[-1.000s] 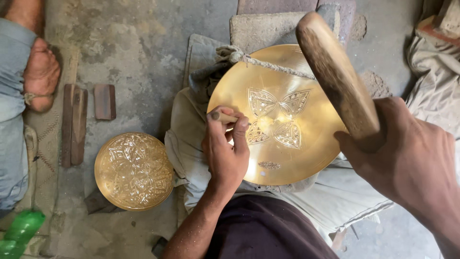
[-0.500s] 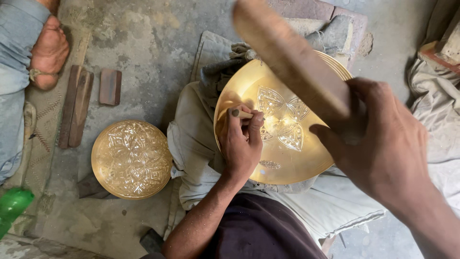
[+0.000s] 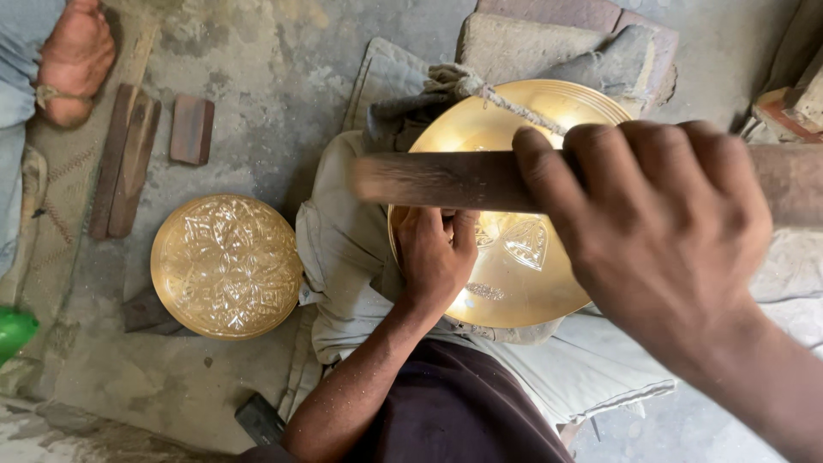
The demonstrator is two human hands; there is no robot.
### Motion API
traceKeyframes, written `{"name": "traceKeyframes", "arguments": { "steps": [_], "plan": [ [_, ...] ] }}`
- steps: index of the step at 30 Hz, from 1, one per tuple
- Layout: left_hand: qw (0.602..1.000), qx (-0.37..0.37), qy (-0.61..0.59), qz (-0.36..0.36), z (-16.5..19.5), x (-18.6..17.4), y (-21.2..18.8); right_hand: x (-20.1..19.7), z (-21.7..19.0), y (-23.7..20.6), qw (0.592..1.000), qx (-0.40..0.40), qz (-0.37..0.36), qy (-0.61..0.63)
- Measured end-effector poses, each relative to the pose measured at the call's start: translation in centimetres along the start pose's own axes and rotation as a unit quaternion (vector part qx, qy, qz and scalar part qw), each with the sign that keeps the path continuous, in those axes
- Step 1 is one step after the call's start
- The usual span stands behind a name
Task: The person sits on the floor holding a small punch against a decorative pattern on a brass plate and strikes the punch with a wooden mallet to emboss the design. They reposition the punch repeatedly across the pattern, then set the tools down and pick up a cloth at the end.
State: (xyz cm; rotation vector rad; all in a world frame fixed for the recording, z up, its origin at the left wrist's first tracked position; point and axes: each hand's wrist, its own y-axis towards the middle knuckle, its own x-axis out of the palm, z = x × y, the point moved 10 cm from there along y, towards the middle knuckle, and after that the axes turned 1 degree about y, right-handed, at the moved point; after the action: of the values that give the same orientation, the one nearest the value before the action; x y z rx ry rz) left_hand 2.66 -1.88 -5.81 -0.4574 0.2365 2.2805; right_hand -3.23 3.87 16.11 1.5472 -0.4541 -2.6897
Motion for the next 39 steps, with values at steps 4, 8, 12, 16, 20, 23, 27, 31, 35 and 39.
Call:
{"name": "traceKeyframes", "arguments": {
  "steps": [4,8,12,16,20,23,27,31,35,39],
  "plan": [
    [1.0,0.014,-0.002,-0.001,0.0,0.1,0.3,2.3,1.2,-0.2,0.991,0.056,-0.092,0.075],
    [0.995,0.047,-0.087,0.03,0.8,-0.4,0.2,1.6,1.1,-0.2,0.997,0.026,-0.067,0.005],
    [0.996,0.044,-0.081,0.015,0.9,-0.2,0.2,2.0,2.3,-0.5,0.99,0.087,-0.082,0.07],
    [0.993,0.07,-0.096,0.014,1.5,-0.5,0.4,1.9,1.9,-0.5,0.993,0.06,-0.071,0.072],
    [0.995,0.062,-0.081,-0.009,1.5,-0.2,0.8,2.6,2.2,-1.0,0.991,0.061,-0.1,0.063],
    [0.992,0.093,-0.09,0.0,2.3,-0.5,0.7,2.7,2.1,-1.1,0.994,0.05,-0.086,0.037],
    [0.993,0.07,-0.091,-0.014,2.0,-0.3,0.9,4.1,3.5,-1.5,0.973,0.142,-0.123,0.132],
    [0.992,0.108,-0.056,-0.014,2.8,-0.5,1.1,3.8,2.7,-1.4,0.988,0.086,-0.106,0.072],
    [0.989,0.074,-0.119,-0.043,2.5,-0.2,1.2,4.7,3.0,-2.3,0.985,0.091,-0.13,0.063],
    [0.989,0.109,-0.085,-0.049,3.1,-0.1,1.1,4.6,3.4,-2.5,0.983,0.111,-0.118,0.08]
  ]
}}
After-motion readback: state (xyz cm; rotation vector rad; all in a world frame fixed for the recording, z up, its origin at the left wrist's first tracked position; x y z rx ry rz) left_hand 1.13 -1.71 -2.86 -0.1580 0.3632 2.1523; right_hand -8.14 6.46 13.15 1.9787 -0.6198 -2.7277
